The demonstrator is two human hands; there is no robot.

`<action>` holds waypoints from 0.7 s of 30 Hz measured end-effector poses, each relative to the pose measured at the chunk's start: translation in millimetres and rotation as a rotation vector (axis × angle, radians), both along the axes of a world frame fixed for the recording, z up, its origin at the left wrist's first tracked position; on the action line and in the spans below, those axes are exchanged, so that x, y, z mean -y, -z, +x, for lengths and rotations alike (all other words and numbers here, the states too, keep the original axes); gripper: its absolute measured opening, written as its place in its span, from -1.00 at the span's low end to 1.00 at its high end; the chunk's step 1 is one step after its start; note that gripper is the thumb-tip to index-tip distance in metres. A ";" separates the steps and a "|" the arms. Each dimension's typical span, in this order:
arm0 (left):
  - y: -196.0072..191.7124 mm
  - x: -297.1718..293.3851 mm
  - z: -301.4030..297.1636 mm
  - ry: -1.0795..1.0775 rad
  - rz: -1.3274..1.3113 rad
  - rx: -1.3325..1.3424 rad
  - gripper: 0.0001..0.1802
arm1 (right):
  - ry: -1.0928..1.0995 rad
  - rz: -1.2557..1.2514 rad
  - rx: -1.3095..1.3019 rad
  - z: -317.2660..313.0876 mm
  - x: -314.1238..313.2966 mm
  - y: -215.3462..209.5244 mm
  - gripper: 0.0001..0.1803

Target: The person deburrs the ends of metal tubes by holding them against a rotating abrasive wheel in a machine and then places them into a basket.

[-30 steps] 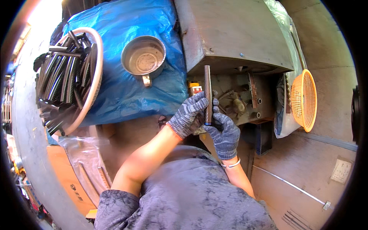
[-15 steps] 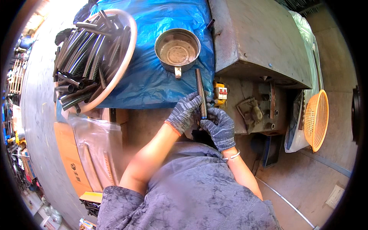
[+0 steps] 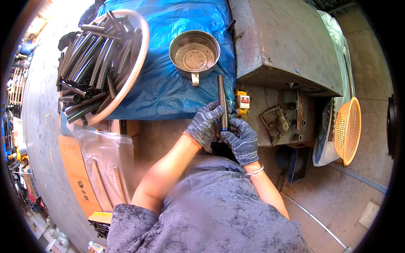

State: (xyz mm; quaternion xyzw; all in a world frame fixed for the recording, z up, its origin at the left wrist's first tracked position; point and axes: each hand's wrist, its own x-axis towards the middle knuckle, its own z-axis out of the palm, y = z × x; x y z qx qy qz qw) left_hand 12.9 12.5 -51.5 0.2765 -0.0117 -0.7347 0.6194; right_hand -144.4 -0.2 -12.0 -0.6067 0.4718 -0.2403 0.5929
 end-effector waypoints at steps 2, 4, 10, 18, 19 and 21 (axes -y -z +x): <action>8.1 -0.1 -1.8 -0.008 -0.025 -0.026 -0.65 | 0.012 0.069 0.023 -0.5 -0.3 -0.1 -0.62; 11.0 -0.9 -2.8 -0.001 -0.007 -0.027 -0.64 | 0.032 0.035 0.008 0.9 -1.1 -2.8 -0.58; 7.8 -0.7 -4.6 0.001 0.028 0.014 -0.63 | 0.041 0.050 0.045 -0.8 -1.7 -0.2 -0.56; -0.3 0.2 -5.9 0.014 0.084 0.102 -0.62 | 0.007 0.074 0.018 -2.1 -1.3 2.0 -0.62; 1.4 0.9 -5.7 0.024 0.094 0.145 -0.62 | 0.003 0.073 0.020 -1.2 -1.3 0.2 -0.63; 1.3 0.9 -5.3 0.033 0.096 0.176 -0.61 | -0.008 0.060 0.002 0.4 -1.3 -3.5 -0.64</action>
